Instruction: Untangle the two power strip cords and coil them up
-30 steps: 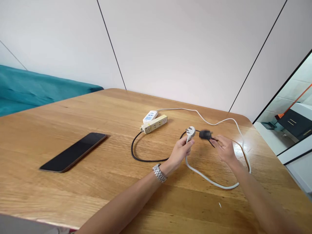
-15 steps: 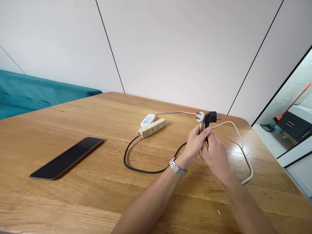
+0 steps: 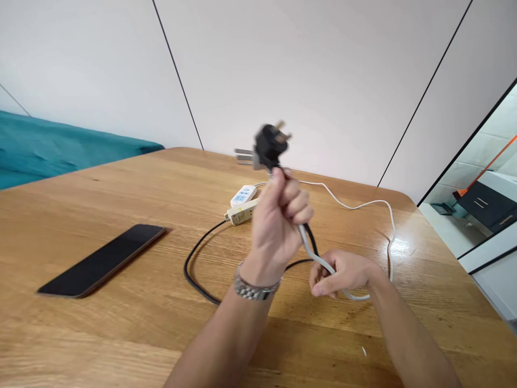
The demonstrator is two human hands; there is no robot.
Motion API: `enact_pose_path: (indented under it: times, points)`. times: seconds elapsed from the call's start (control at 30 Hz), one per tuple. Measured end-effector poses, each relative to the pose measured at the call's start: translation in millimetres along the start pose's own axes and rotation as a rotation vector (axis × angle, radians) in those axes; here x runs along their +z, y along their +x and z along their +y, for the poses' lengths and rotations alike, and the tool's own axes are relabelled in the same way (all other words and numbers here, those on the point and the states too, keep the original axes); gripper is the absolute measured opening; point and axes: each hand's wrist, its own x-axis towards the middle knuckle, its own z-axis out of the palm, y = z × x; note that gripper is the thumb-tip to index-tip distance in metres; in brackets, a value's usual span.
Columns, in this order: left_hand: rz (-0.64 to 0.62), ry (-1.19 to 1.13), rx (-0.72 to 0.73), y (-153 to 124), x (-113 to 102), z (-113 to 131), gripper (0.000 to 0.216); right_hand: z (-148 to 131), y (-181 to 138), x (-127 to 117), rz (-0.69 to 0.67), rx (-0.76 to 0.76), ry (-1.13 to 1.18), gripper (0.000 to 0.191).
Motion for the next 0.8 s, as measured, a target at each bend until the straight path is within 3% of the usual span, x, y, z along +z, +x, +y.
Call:
enact_pose_path:
  times: [0.07,0.13,0.3,0.47,0.57,0.67,0.8]
  points:
    - [-0.004,-0.085,0.129,-4.7,1.4,28.8,0.042,11.8,-2.0,-7.9,-0.001,0.146,-0.097,0.026]
    - [-0.006,-0.138,0.284,-9.7,-1.3,56.6,0.046,23.5,-7.3,-22.1,0.045,0.194,-0.165,0.027]
    - [-0.018,-0.140,0.417,-16.0,-11.0,92.1,0.045,37.9,-38.2,-64.9,0.251,0.045,-0.159,0.038]
    - [0.169,-0.109,0.443,-7.9,-6.1,82.6,0.046,52.2,-60.9,-85.5,0.426,0.052,-0.129,0.045]
    - [0.146,0.036,0.512,-2.5,-5.8,72.0,0.047,59.8,-62.5,-88.6,0.571,0.032,-0.075,0.048]
    - [0.134,0.326,0.598,1.7,-10.6,58.8,0.046,52.3,-61.8,-86.8,0.767,-0.044,0.161,0.053]
    - [0.054,0.714,0.770,8.5,-24.1,32.4,0.020,22.9,-64.2,-78.4,0.904,-0.172,0.517,0.041]
